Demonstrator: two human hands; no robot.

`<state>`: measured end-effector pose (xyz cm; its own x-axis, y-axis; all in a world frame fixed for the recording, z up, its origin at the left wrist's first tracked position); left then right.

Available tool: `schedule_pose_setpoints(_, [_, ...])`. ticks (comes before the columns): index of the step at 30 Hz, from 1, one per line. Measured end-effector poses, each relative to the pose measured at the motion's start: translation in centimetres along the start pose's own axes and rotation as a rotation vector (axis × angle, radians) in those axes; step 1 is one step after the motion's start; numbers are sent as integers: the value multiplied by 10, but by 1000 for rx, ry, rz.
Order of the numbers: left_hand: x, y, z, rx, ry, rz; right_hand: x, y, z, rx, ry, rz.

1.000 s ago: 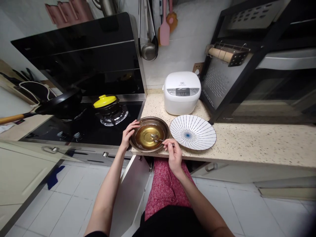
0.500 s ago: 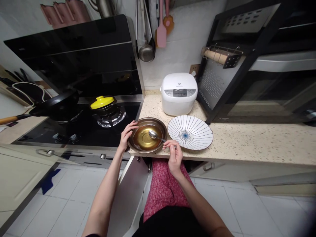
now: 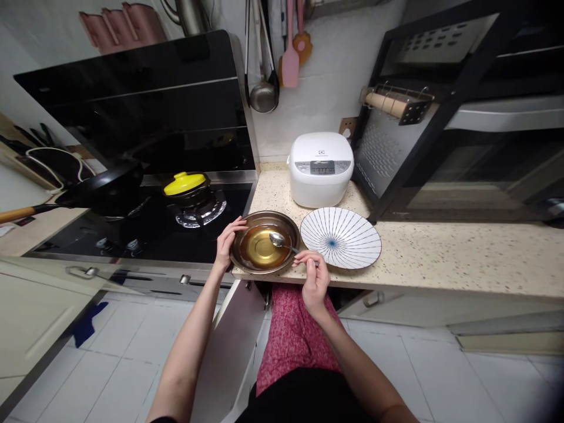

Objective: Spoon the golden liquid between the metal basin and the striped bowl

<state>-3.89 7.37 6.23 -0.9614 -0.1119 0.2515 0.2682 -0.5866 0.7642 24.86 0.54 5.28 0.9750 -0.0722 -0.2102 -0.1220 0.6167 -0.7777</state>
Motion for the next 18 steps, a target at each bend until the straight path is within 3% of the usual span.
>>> schedule_pose_setpoints(18, [-5, 8, -3, -5, 18, 36, 17, -12, 5, 6, 83, -46])
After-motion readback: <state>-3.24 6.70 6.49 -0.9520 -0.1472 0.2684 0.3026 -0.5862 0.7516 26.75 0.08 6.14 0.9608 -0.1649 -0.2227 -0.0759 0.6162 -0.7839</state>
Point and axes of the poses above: each hand's wrist, its own z-axis towards the middle knuckle, its own x-axis out of the back of the hand, y = z × x, the point moved 9 cm from there along z, towards the middle knuckle, and after that the axes turned 6 degrees about -y, right-handed, at the moved point
